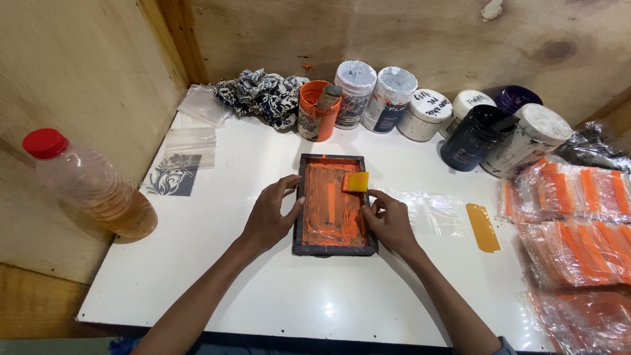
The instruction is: The person cleans a white table surface with a patterned cloth, then uses a yellow sponge to spread orange paint evenly across a rectangular tray. The person also handles a clear plastic sheet and a stack of orange-wrapped items on the table.
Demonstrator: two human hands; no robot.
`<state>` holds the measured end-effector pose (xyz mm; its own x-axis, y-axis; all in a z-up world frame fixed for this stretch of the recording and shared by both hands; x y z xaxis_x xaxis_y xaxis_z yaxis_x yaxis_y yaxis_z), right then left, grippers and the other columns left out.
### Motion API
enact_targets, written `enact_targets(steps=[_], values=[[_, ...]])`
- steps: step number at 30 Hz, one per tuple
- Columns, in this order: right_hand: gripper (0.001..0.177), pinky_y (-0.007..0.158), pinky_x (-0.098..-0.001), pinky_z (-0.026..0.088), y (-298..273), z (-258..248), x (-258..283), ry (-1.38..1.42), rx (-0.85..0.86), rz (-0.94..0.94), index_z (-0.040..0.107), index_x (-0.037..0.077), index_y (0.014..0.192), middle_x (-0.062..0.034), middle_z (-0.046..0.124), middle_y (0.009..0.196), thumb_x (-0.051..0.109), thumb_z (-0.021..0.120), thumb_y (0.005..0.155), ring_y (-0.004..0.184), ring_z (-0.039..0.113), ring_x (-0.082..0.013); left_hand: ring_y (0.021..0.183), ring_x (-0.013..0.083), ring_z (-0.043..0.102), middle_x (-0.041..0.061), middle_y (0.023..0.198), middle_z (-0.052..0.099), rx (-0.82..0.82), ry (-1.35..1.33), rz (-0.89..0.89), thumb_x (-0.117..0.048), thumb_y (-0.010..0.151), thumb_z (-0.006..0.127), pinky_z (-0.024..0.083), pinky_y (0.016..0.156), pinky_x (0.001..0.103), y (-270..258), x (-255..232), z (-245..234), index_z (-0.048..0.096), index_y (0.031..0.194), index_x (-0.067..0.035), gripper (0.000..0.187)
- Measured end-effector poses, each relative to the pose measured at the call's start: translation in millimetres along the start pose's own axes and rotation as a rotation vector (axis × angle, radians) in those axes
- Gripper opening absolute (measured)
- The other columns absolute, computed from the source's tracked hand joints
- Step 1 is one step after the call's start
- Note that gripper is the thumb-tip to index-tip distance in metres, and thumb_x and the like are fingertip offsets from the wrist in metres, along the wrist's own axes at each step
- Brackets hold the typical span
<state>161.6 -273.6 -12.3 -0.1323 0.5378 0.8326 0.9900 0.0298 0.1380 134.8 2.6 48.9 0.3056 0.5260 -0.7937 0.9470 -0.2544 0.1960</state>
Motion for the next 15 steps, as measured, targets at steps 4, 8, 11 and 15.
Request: enact_targets(steps=[4,8,11,15], values=[[0.041,0.050,-0.0363,0.057,0.6,-0.7,2.3,-0.028,0.017,0.017,0.067,-0.007,0.127,-0.0181,0.065,0.065,0.006,0.072,0.088,0.052,0.068,-0.0262,0.129,0.0426,0.059,0.024,0.129,0.064,-0.001,-0.011,0.002,-0.021,0.102,0.056,0.038,0.114,0.061,-0.4,0.6,-0.1,0.048,0.143,-0.005,0.045],[0.041,0.049,-0.0366,0.057,2.7,-0.5,-6.5,-0.039,0.036,0.024,0.068,-0.005,0.126,-0.0165,0.066,0.065,0.008,0.072,0.088,0.052,0.070,-0.0264,0.127,0.0422,0.061,0.024,0.128,0.065,-0.008,0.018,0.024,-0.021,0.101,0.059,0.039,0.113,0.060,1.1,3.9,1.1,0.049,0.142,-0.004,0.046],[0.042,0.048,-0.0357,0.057,2.7,-3.4,-2.8,-0.062,0.059,0.024,0.069,-0.004,0.125,-0.0148,0.065,0.064,0.012,0.075,0.087,0.052,0.070,-0.0252,0.126,0.0422,0.061,0.024,0.127,0.065,-0.007,0.025,0.033,-0.021,0.101,0.061,0.039,0.113,0.061,2.3,8.1,2.4,0.049,0.142,-0.004,0.046],[0.046,0.052,-0.0398,0.059,-5.4,-14.0,33.8,-0.236,0.068,0.003,0.069,-0.006,0.125,-0.0211,0.072,0.069,0.025,0.073,0.092,0.060,0.075,-0.0337,0.130,0.0408,0.059,0.023,0.131,0.062,0.001,0.021,0.023,-0.024,0.101,0.060,0.038,0.114,0.059,2.5,11.0,2.6,0.047,0.143,-0.005,0.048]])
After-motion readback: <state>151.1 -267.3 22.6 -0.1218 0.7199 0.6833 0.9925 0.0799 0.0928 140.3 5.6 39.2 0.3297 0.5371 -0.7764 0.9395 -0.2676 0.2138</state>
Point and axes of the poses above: each hand's wrist, its own y-axis towards the middle knuckle, its own z-axis out of the palm, x = y × z, the point moved 5 cm from there along y, towards the middle knuckle
